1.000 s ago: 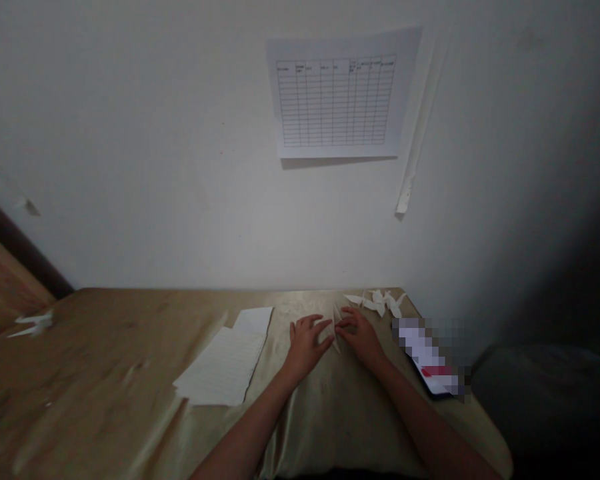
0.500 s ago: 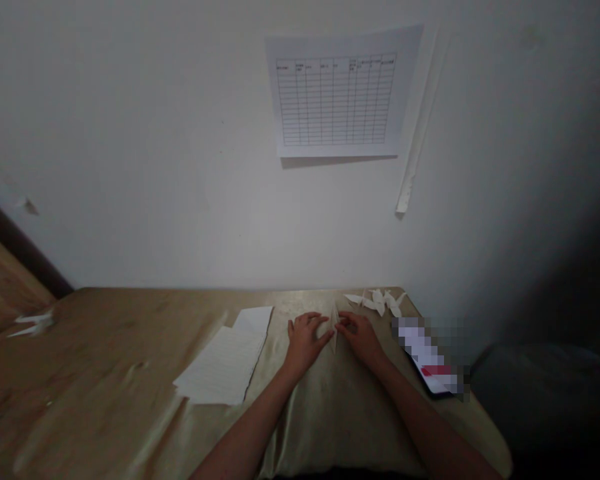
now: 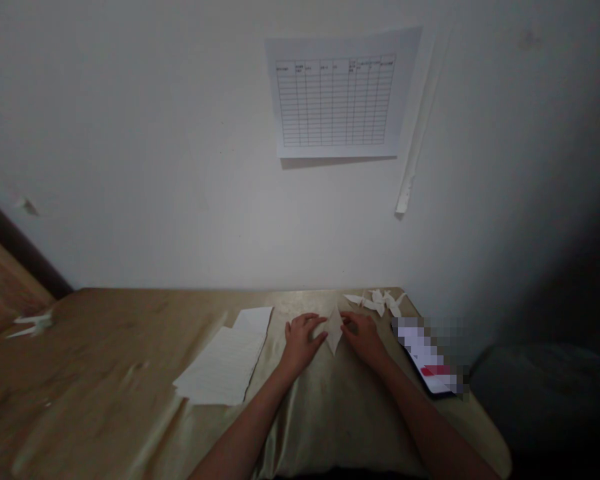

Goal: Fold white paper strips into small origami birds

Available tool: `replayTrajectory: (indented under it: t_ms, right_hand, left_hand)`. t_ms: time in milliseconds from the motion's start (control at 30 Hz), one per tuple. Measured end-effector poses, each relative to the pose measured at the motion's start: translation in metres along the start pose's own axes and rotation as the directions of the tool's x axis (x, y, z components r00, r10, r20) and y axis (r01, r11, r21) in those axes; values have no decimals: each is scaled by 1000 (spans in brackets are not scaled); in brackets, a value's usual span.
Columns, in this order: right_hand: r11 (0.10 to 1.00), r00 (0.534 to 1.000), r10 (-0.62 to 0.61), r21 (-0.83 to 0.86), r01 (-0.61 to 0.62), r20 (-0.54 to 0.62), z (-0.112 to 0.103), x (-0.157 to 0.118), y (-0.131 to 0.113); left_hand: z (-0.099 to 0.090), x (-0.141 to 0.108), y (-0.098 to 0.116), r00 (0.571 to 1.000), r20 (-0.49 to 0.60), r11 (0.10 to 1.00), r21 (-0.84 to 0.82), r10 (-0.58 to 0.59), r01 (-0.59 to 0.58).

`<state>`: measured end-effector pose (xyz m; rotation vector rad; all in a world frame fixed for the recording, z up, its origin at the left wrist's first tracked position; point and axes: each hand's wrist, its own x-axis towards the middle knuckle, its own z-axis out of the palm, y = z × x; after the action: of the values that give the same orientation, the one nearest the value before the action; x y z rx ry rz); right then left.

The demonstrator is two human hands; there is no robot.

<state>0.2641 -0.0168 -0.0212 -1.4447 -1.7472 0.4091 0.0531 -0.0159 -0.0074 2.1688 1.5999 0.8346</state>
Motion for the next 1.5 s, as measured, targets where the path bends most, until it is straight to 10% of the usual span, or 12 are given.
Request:
replayTrajectory:
  t_ms: [733,1500]
  right_hand:
    - [995,949,-99,62,84,301,-17,-5,-7]
    - [995,966,-88,-21,96,241,-8,-1,4]
  left_hand:
    - [-6,1,-8,998,16,994,83,64,-65]
    - [-4,-8,8,993,114,984,174,20,-40]
